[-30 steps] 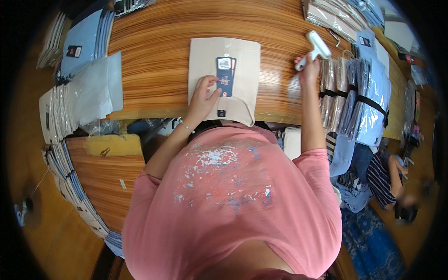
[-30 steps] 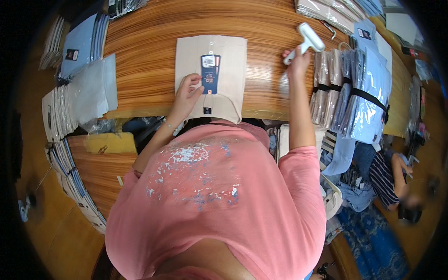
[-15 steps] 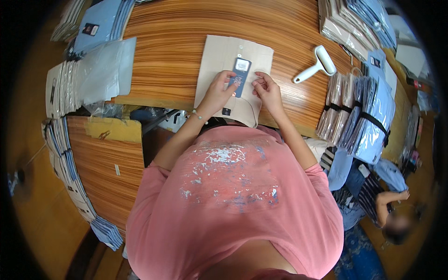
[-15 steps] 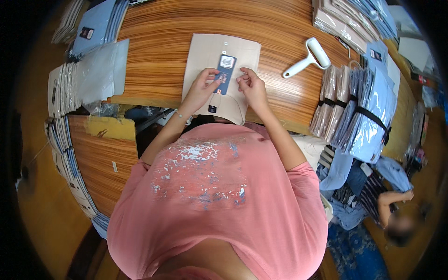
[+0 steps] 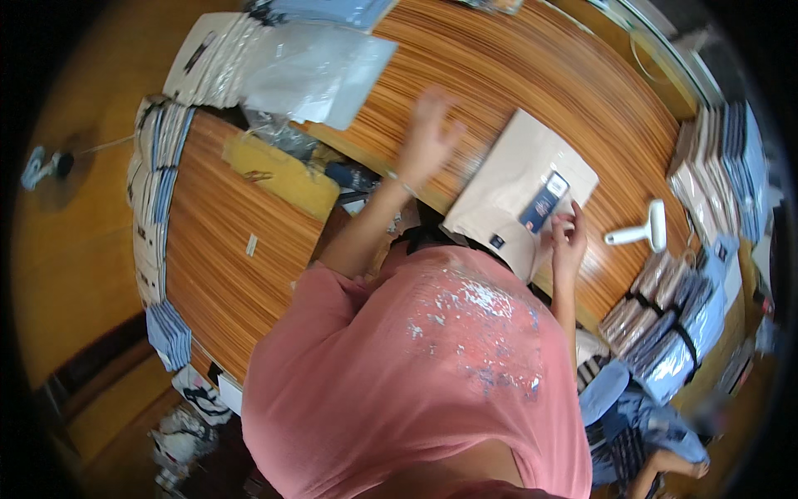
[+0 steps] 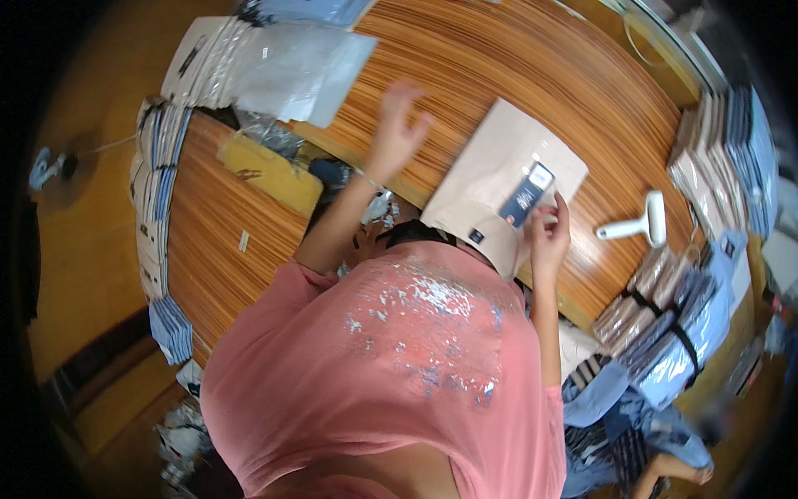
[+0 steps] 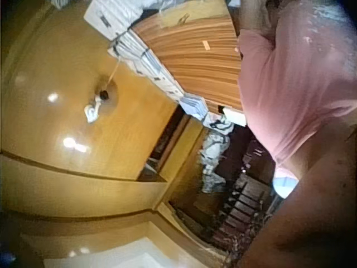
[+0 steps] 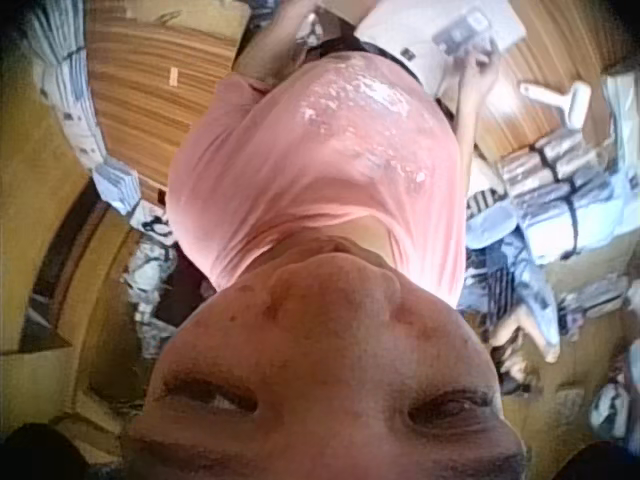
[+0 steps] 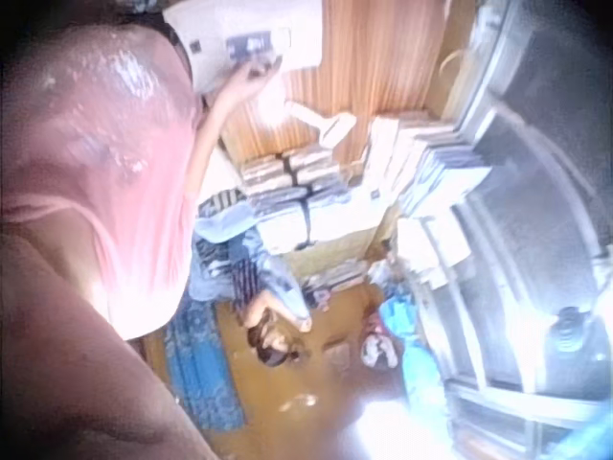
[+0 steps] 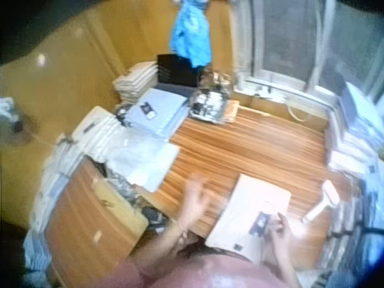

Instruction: The person picks up a light-colored shirt from a pile, spreads it out on a table, places a cardboard insert inside, and folds the shirt around the insert. The person then attaches a tag, slides the folded shirt into a clear plastic bag, seals the bag, and stacks the packaged item onto a pile of other folded shirts.

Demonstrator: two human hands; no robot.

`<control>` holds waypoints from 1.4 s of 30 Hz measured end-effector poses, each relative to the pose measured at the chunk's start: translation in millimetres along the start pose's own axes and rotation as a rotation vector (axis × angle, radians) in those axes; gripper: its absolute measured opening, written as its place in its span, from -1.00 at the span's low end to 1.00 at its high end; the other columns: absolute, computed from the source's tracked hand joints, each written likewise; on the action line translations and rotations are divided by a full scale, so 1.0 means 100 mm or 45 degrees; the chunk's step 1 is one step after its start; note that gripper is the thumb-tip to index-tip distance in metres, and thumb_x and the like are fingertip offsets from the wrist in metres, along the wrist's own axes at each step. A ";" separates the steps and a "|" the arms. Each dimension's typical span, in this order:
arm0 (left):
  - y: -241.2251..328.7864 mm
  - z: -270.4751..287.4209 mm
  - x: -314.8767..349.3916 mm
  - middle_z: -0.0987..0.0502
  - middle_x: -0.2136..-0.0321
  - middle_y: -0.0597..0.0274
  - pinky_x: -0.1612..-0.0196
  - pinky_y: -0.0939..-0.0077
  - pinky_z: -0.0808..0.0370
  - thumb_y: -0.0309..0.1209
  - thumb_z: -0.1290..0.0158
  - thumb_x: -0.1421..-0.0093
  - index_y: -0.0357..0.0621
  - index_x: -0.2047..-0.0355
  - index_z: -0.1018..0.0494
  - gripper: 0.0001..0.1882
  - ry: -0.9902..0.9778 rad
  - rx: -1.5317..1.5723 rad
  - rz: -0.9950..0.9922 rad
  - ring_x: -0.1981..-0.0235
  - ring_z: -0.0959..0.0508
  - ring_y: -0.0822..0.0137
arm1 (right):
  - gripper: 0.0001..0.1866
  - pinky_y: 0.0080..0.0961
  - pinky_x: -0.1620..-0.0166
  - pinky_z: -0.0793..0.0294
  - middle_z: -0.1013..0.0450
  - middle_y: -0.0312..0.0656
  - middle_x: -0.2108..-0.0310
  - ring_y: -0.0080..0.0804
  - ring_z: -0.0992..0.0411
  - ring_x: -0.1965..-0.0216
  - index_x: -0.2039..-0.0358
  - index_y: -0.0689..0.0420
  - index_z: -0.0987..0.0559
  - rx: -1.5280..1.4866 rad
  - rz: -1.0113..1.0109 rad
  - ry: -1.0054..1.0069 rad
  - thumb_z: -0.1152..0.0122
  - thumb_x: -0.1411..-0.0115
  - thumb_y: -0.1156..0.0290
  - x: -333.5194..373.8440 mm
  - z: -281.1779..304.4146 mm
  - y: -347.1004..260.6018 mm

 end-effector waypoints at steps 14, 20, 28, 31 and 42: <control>-2.65 1.88 0.07 -0.42 0.04 0.05 -0.04 0.31 -0.31 -0.32 -0.19 0.05 -0.08 0.19 -0.50 -0.63 -0.165 -0.389 0.336 0.00 -0.39 0.09 | -0.74 -0.47 0.21 -0.43 -0.43 0.03 0.21 -0.14 -0.43 0.26 0.16 0.23 -0.49 0.166 0.779 -0.995 -0.09 -0.12 0.46 -0.33 -2.47 -1.57; -2.59 2.17 -0.16 -0.56 0.35 0.09 0.28 0.45 -0.45 -0.51 -0.12 0.01 -0.25 0.40 -0.54 -0.87 0.181 -0.369 0.349 0.36 -0.55 0.15 | -0.69 -0.42 0.18 -0.42 -0.44 -0.04 0.26 -0.22 -0.42 0.28 0.21 0.26 -0.49 -0.109 0.166 -1.422 -0.02 -0.21 0.26 -0.49 -4.12 -1.64; -1.21 2.20 0.11 -0.46 0.12 0.01 0.05 0.42 -0.37 -0.58 -0.05 0.01 -0.28 0.23 -0.46 -0.73 0.585 -0.215 -0.046 0.11 -0.46 0.18 | -0.69 -0.23 0.09 -0.42 -0.37 -0.05 0.09 -0.22 -0.40 0.13 0.13 0.17 -0.36 -1.129 -0.839 -1.431 0.03 -0.24 0.22 -0.55 -4.63 -2.07; -1.34 1.98 0.78 -0.30 -0.04 -0.10 -0.05 0.21 -0.29 -0.21 0.07 -0.16 -0.31 0.01 -0.29 -0.52 0.829 0.179 0.215 -0.05 -0.34 0.08 | -0.84 -0.26 0.12 -0.45 -0.43 -0.02 0.17 -0.23 -0.43 0.14 0.28 0.14 -0.40 -1.037 -0.823 -1.462 0.05 -0.23 0.33 -0.42 -4.13 -2.33; -0.87 0.73 0.23 0.00 -0.22 -0.12 -0.18 -0.03 -0.10 0.52 0.48 0.11 -0.22 -0.23 0.06 0.15 -0.579 2.652 0.564 -0.22 -0.09 -0.03 | -0.84 -0.34 0.11 -0.48 -0.45 0.00 0.28 -0.21 -0.47 0.25 0.27 0.23 -0.38 -0.741 -0.309 -1.046 0.03 -0.17 0.42 -0.96 -1.60 -1.31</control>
Point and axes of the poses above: each hand's wrist, its own x-axis away from the middle knuckle, its own z-axis out of the back of the hand, y = z × x, the point moved 3 cm from there along -x, towards the middle knuckle
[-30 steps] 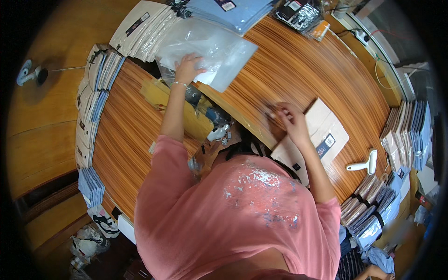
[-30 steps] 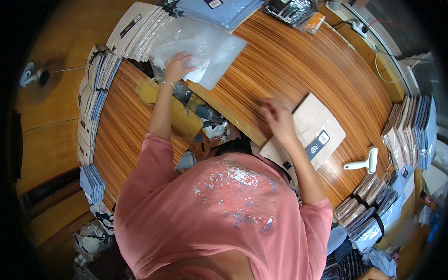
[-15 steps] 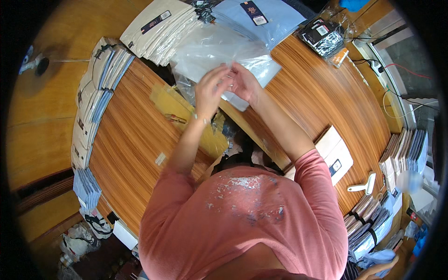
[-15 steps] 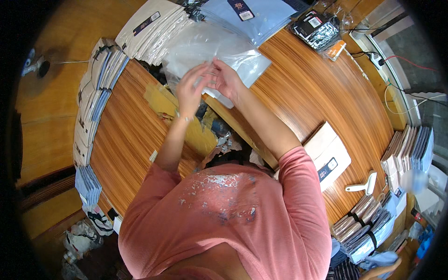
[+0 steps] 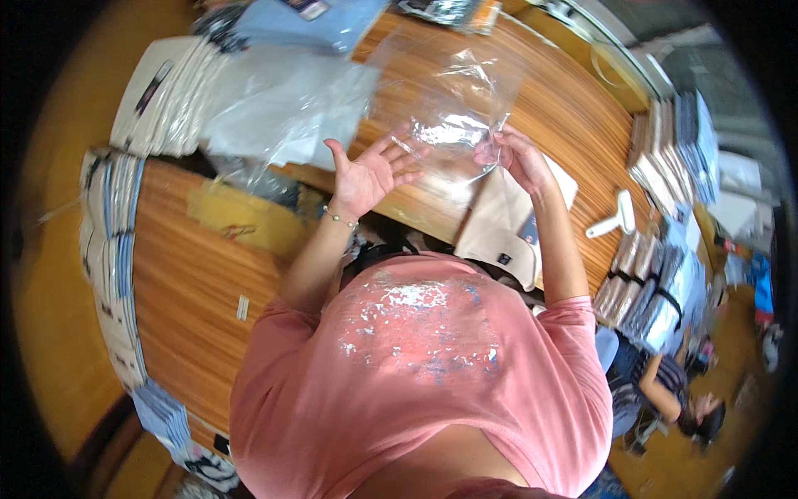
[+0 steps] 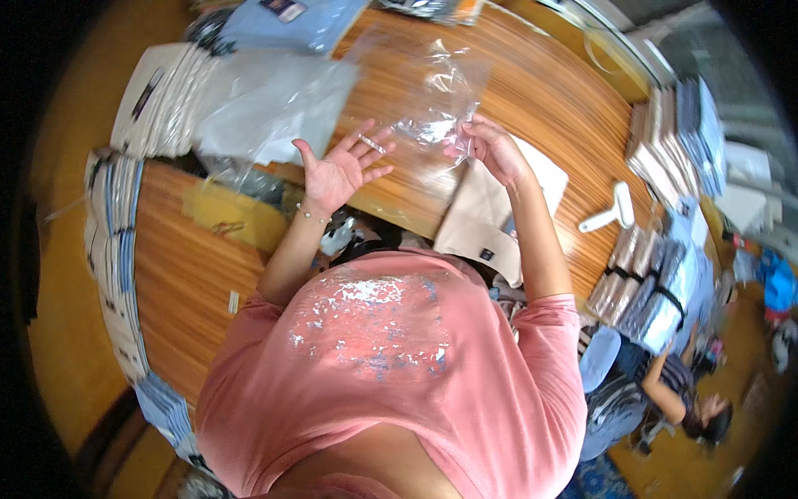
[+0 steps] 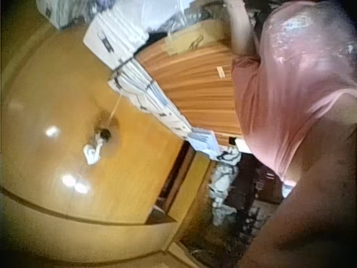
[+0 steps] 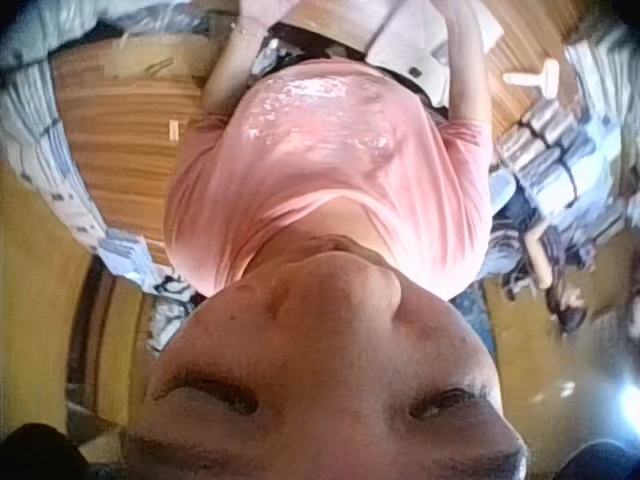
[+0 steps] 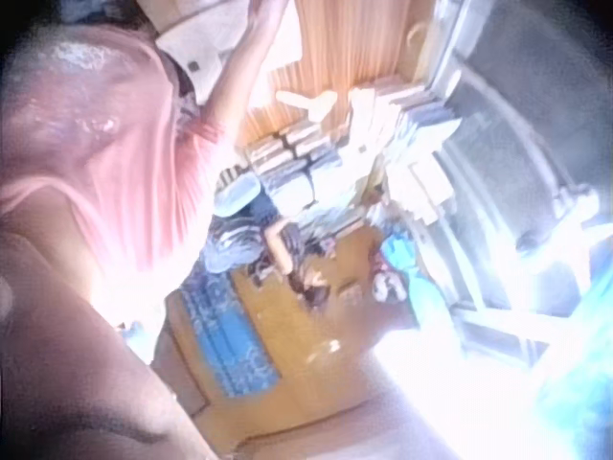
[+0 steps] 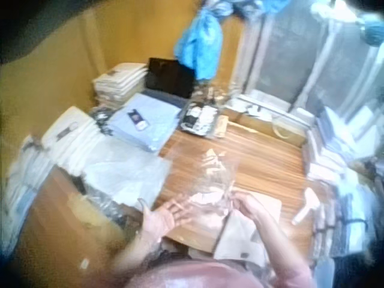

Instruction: The person picks up a light-colored shirt from a pile, spreads it out on a table, places a cardboard insert inside, and folds the shirt around the insert. The person then attaches a tag, slides the folded shirt into a clear plastic bag, seals the bag, and stacks the packaged item onto a pile of other folded shirts.

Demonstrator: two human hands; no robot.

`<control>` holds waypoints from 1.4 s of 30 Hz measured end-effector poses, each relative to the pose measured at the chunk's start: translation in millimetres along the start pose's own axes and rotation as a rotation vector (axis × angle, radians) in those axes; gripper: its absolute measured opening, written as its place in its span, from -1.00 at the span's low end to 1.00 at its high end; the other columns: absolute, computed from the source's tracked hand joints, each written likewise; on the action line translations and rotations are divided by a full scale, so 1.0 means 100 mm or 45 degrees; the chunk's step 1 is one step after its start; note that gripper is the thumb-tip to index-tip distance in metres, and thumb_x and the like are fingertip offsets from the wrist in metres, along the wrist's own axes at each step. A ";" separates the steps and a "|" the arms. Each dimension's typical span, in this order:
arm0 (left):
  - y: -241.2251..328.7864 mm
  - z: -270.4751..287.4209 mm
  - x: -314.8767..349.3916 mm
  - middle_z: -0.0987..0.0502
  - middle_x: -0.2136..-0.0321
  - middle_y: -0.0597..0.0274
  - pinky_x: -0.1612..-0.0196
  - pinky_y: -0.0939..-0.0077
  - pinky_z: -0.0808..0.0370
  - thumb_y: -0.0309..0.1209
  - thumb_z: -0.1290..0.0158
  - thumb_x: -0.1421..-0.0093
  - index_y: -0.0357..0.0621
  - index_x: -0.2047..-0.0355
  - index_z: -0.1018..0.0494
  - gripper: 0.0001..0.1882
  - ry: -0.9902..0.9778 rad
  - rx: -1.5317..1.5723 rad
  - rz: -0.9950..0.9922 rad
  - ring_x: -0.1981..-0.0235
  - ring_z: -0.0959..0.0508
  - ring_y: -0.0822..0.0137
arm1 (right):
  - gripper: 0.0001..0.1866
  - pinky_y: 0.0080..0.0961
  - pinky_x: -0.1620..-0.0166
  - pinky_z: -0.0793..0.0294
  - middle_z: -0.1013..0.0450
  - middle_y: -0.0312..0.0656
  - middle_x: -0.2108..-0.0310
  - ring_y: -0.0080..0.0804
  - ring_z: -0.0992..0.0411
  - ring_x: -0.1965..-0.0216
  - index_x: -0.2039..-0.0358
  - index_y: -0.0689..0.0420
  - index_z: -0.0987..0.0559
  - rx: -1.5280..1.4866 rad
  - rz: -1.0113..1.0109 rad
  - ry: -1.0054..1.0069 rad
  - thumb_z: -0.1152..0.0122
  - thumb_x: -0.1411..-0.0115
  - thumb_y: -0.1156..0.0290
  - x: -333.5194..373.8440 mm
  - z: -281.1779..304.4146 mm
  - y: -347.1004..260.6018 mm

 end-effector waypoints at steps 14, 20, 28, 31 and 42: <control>-0.53 0.27 -1.60 -0.48 0.16 0.17 0.11 0.55 -0.46 -0.40 0.12 -0.26 -0.19 -0.04 -0.29 -0.66 0.295 -0.793 0.158 0.16 -0.49 0.40 | -0.83 -0.20 0.11 -0.41 -0.42 0.02 0.43 -0.03 -0.47 0.35 0.41 0.30 -0.40 -0.010 0.174 0.406 0.06 -0.02 0.46 1.81 1.41 0.05; -0.76 0.15 -1.63 -0.51 0.25 0.18 0.19 0.55 -0.48 -0.45 0.07 -0.23 -0.16 0.17 -0.39 -0.82 -0.014 -0.343 0.299 0.26 -0.51 0.40 | -0.79 -0.19 0.16 -0.43 -0.44 -0.01 0.46 -0.12 -0.46 0.39 0.37 0.28 -0.42 -0.071 0.206 0.452 0.08 -0.07 0.40 1.94 1.61 0.07; -0.81 -0.38 -1.66 -0.32 -0.05 -0.02 -0.10 0.19 -0.32 -0.25 0.28 -0.32 -0.09 0.26 -0.34 -0.76 0.207 -0.277 0.060 -0.07 -0.35 0.16 | -0.71 -0.33 0.28 -0.49 -0.44 -0.03 0.42 -0.28 -0.46 0.39 0.22 0.22 -0.37 -0.264 0.288 0.345 0.09 -0.17 0.26 1.75 2.06 0.05; -0.81 -0.58 -1.67 -0.19 -0.15 -0.01 -0.16 0.14 -0.25 -0.25 0.28 -0.32 -0.06 0.28 -0.32 -0.77 0.270 -0.262 -0.176 -0.16 -0.25 0.10 | -0.34 -0.21 0.09 -0.45 -0.38 0.04 0.07 -0.21 -0.40 0.07 -0.07 0.18 -0.22 -1.141 0.642 0.252 0.11 -0.18 -0.13 1.61 1.90 -0.02; -1.73 -0.26 -1.13 -0.09 -0.18 -0.06 -0.18 0.17 -0.16 0.00 0.26 -0.27 -0.12 0.14 -0.13 -0.57 0.379 -0.965 -0.616 -0.12 -0.25 0.07 | -0.85 -0.32 0.24 -0.55 -0.46 -0.10 0.34 -0.25 -0.49 0.30 0.23 0.18 -0.40 -0.577 0.412 0.486 0.10 -0.26 0.42 0.66 0.98 -0.14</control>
Point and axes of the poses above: each hand's wrist, its own x-axis away from the middle knuckle, its own z-axis out of the back of the hand, y = z × x, the point moved 3 cm from there along -x, towards the middle knuckle
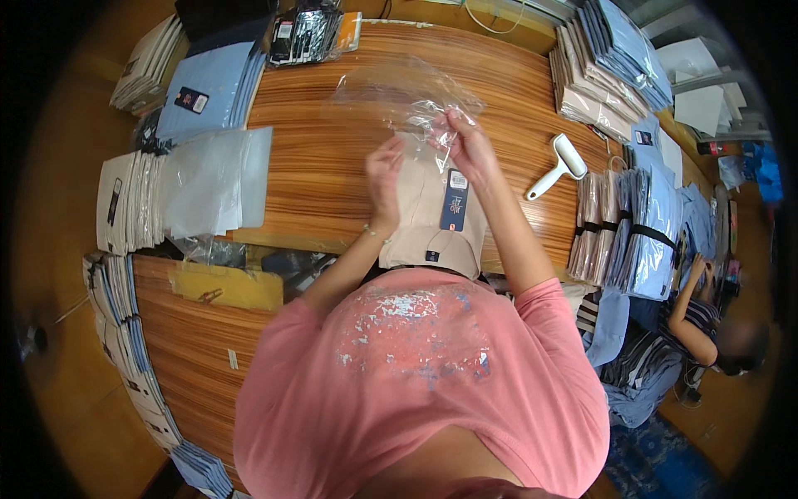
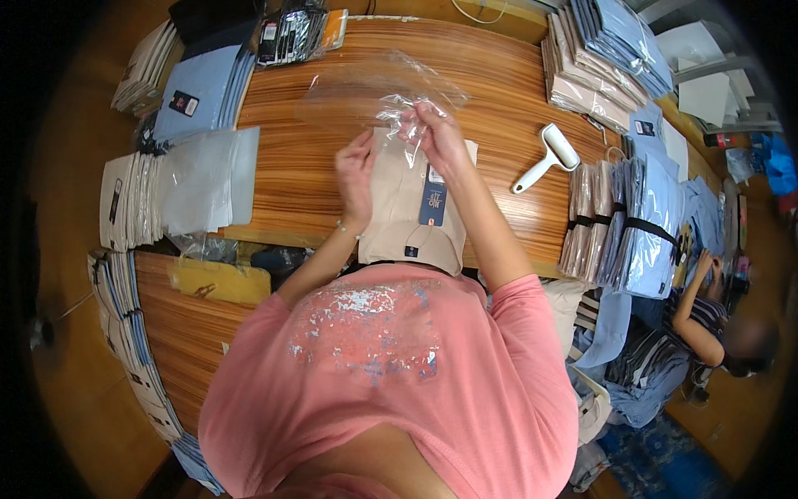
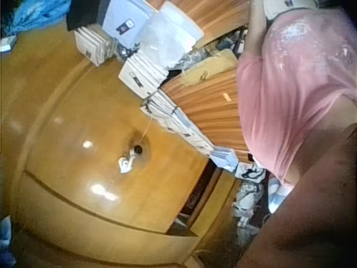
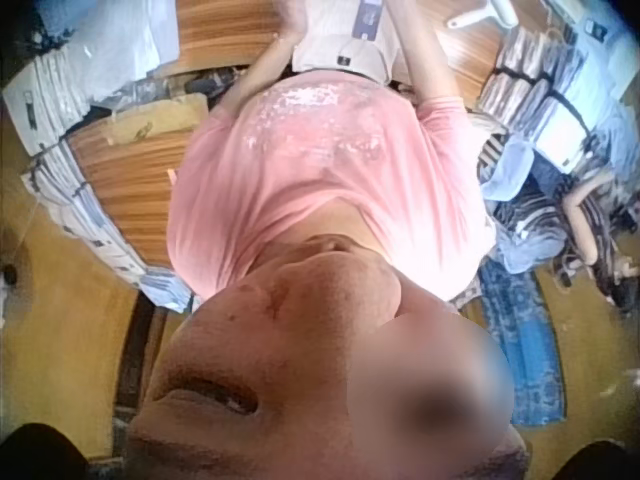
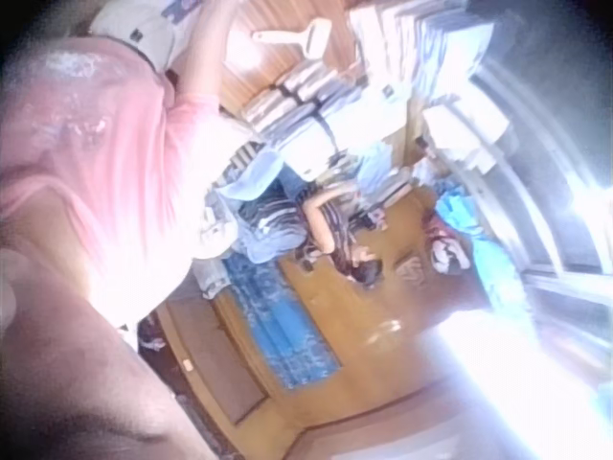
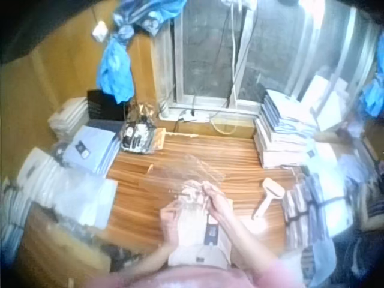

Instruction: The person picks up a light-colored shirt from a pile, spreads it out on a table, places a cardboard insert inside, and folds the shirt around the insert. The person then attaches a tag, slides the folded shirt into a clear plastic bag, seals the bag, and stacks the packaged item onto a pile of other folded shirts.

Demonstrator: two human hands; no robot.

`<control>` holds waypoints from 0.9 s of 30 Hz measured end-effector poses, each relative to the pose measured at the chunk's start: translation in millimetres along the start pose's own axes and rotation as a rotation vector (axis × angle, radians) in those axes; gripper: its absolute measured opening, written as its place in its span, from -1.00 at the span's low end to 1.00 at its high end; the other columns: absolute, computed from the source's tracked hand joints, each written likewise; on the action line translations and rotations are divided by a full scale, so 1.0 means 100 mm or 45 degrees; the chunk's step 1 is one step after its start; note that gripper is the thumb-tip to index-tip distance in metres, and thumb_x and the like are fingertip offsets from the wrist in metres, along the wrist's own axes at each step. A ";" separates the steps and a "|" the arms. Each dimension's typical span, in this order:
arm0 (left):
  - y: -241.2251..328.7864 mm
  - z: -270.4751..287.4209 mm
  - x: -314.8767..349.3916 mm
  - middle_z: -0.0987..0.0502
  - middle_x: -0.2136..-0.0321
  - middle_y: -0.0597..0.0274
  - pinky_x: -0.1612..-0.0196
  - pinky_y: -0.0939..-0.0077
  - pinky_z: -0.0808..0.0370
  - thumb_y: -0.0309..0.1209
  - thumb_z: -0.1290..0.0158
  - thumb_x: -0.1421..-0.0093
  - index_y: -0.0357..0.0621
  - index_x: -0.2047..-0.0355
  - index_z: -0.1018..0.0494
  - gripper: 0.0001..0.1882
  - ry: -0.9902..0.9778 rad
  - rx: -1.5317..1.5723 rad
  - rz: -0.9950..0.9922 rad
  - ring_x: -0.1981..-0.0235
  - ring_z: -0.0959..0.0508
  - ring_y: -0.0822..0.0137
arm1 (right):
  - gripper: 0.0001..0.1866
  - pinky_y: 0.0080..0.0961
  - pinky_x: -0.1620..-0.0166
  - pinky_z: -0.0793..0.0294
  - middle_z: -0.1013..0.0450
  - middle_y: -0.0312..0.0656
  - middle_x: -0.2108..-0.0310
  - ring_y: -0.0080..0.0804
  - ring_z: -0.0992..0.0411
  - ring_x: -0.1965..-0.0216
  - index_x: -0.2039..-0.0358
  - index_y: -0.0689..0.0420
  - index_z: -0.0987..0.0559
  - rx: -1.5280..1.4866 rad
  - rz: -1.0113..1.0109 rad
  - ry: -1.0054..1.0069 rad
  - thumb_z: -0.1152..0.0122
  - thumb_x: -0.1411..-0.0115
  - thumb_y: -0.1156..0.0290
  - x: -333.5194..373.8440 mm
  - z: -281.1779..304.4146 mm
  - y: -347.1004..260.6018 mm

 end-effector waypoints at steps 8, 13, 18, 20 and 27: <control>0.12 0.21 -0.80 -0.36 0.01 -0.13 0.00 0.27 -0.40 0.01 0.20 -0.25 -0.38 -0.05 -0.21 -0.36 -0.559 0.503 0.983 -0.01 -0.41 0.12 | -0.78 -0.50 0.37 -0.58 -0.46 -0.14 0.44 -0.40 -0.48 0.47 0.19 0.21 -0.42 0.474 -0.166 -0.027 -0.05 -0.21 0.36 0.04 0.70 -0.46; -0.08 0.21 -0.95 -0.54 0.32 0.13 0.26 0.56 -0.55 -0.43 0.00 -0.19 -0.36 0.17 -0.39 -0.75 -0.296 -0.274 0.922 0.29 -0.58 0.31 | -0.74 -0.50 0.26 -0.58 -0.47 0.02 0.27 -0.34 -0.52 0.33 0.13 0.28 -0.39 0.309 -0.147 -0.055 -0.08 -0.16 0.49 0.29 0.71 -0.60; -0.33 0.21 -0.91 -0.51 0.33 0.15 0.22 0.53 -0.54 -0.40 0.02 -0.22 -0.29 0.18 -0.38 -0.78 -0.221 -0.415 0.941 0.30 -0.56 0.36 | -0.79 -0.59 0.20 -0.55 -0.49 -0.05 0.29 -0.39 -0.52 0.30 0.19 0.29 -0.45 0.599 -0.207 0.072 -0.09 -0.14 0.55 0.22 1.10 -0.42; -0.33 0.29 -0.86 -0.52 0.30 0.14 0.25 0.55 -0.54 -0.40 0.02 -0.21 -0.29 0.15 -0.37 -0.75 -0.250 -0.239 0.950 0.34 -0.56 0.38 | -0.83 -0.66 0.29 -0.53 -0.51 -0.14 0.35 -0.48 -0.52 0.36 0.25 0.27 -0.49 0.509 -0.171 0.072 -0.13 -0.12 0.53 0.30 1.07 -0.40; -0.44 0.21 -1.13 -0.58 0.45 0.16 0.45 0.69 -0.41 -0.33 -0.08 -0.15 -0.34 0.33 -0.49 -0.75 -0.512 -1.187 0.503 0.50 -0.54 0.40 | -0.89 -0.73 0.45 -0.39 -0.49 -0.25 0.51 -0.60 -0.42 0.53 0.37 0.23 -0.56 0.989 0.159 0.279 -0.21 -0.03 0.55 -0.11 1.42 -0.34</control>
Point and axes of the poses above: each hand's wrist, its own x-axis away from the middle knuckle, its own z-axis out of the back of the hand, y = z × x, the point moved 3 cm from there along -x, towards the middle knuckle
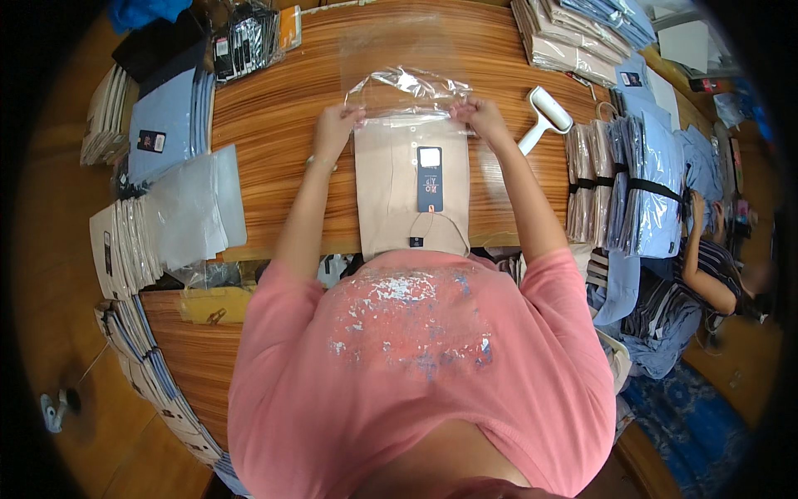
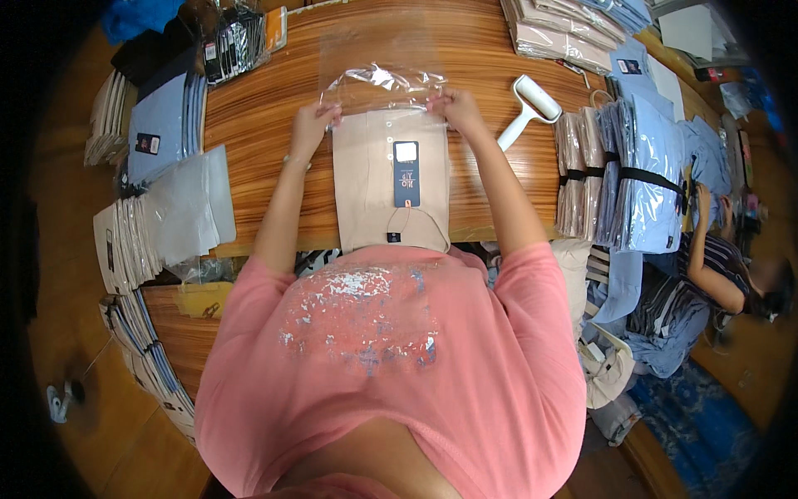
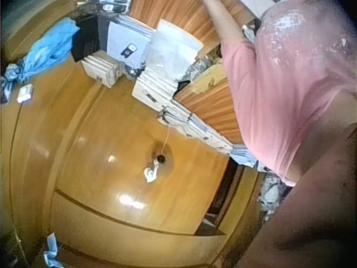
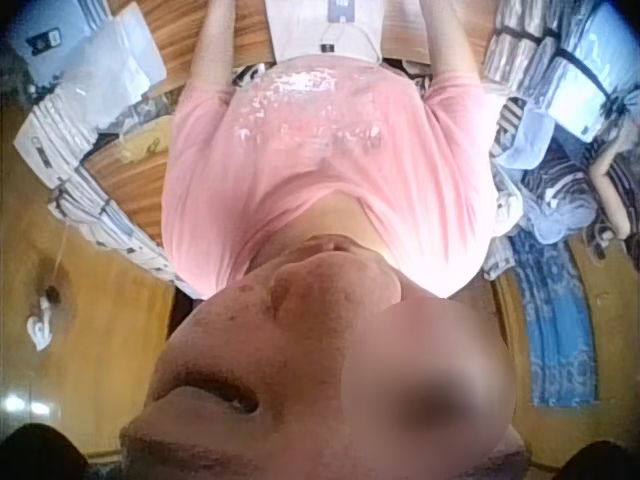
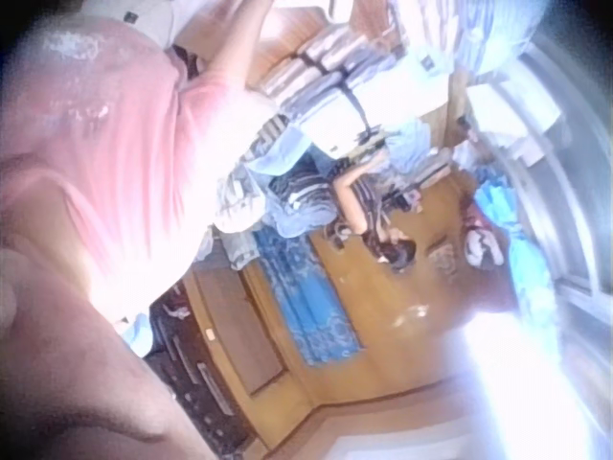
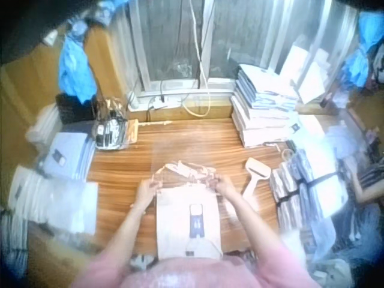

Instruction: The person picks up a light-colored shirt from a pile, spreads it out on a table, places a cardboard insert inside, and folds the shirt around the insert. The person then attaches a tag, slides the folded shirt into a clear plastic bag, seals the bag, and stacks the packaged item onto a pile of other folded shirts.

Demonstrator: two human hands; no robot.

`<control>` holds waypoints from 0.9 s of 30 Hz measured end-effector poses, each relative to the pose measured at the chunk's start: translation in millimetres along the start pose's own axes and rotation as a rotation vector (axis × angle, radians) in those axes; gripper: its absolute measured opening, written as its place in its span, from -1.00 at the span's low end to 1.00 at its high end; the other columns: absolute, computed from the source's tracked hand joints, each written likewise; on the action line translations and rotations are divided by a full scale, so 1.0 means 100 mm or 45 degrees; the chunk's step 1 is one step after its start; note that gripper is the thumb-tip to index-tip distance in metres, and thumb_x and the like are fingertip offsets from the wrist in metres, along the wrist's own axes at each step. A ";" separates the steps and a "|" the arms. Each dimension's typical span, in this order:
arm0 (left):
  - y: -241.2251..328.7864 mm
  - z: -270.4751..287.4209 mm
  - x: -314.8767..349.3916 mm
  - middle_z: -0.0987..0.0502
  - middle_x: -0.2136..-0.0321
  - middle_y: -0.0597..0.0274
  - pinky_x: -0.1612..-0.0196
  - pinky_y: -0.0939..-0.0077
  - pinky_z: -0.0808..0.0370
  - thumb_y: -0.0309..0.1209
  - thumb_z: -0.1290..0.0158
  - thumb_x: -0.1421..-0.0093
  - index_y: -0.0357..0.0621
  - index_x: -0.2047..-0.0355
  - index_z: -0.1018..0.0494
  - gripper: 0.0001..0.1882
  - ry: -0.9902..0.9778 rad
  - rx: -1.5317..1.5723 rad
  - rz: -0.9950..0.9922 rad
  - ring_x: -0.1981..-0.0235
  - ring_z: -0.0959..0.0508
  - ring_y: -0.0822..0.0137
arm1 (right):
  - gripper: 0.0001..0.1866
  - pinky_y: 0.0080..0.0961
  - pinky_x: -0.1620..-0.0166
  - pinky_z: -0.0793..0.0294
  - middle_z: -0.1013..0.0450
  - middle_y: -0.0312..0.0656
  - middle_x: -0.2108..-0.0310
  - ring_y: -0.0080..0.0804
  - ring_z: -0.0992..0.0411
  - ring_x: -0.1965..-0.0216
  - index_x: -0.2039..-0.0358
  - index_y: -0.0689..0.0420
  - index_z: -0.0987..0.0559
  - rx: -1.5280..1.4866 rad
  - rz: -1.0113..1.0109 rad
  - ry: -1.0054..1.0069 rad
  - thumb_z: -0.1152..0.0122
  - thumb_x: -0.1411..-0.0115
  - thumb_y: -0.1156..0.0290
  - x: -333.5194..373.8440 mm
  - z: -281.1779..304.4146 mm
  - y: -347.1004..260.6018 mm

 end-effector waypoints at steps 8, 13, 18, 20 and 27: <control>-0.36 -0.04 -0.17 -0.51 0.56 0.36 0.53 0.72 -0.31 -0.37 -0.16 -0.07 -0.29 0.30 -0.48 -0.75 -0.065 0.259 -0.005 0.60 -0.40 0.59 | -0.84 -0.73 0.67 -0.08 -0.43 -0.38 0.63 -0.73 -0.15 0.71 0.37 0.14 -0.59 0.084 -0.395 -0.286 -0.30 0.00 0.40 -0.17 0.15 0.14; -0.30 -0.02 -0.16 -0.51 0.51 0.33 0.54 0.72 -0.30 -0.41 -0.20 -0.02 -0.31 0.25 -0.46 -0.70 -0.466 0.261 0.182 0.57 -0.38 0.57 | -0.74 -0.71 0.68 -0.01 -0.37 -0.45 0.69 -0.72 -0.08 0.74 0.38 0.05 -0.60 0.260 -0.307 -0.231 -0.39 0.08 0.24 -0.23 0.27 0.14; -0.32 0.03 -0.15 -0.52 0.46 0.26 0.53 0.72 -0.32 -0.45 -0.23 0.03 -0.32 0.11 -0.36 -0.53 -0.561 0.220 0.262 0.55 -0.40 0.55 | -0.74 -0.73 0.70 0.07 -0.30 -0.48 0.73 -0.72 -0.02 0.77 0.44 0.09 -0.56 0.456 -0.381 -0.336 -0.36 0.03 0.20 -0.19 0.23 0.00; -0.26 0.03 -0.11 -0.52 0.45 0.23 0.53 0.70 -0.33 -0.45 -0.24 0.03 -0.32 0.05 -0.31 -0.47 -0.548 0.170 0.285 0.55 -0.41 0.54 | -0.74 -0.72 0.70 0.06 -0.27 -0.48 0.76 -0.72 -0.03 0.77 0.45 0.09 -0.55 0.436 -0.462 -0.429 -0.35 0.02 0.19 -0.16 0.28 0.03; -0.04 0.17 0.28 -0.50 0.33 0.20 0.31 0.53 -0.40 -0.26 -0.26 0.06 -0.23 0.10 -0.31 -0.44 -0.008 -0.390 0.095 0.35 -0.44 0.42 | -0.68 -0.60 0.59 -0.19 -0.27 -0.35 0.72 -0.56 -0.23 0.67 0.43 0.20 -0.52 0.544 -0.341 -0.030 -0.29 -0.02 0.18 0.41 0.45 -0.02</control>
Point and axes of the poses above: each hand's wrist, its own x-axis away from the middle knuckle, its own z-axis out of the back of the hand, y = z × x, the point moved 3 cm from there along -x, towards the middle knuckle
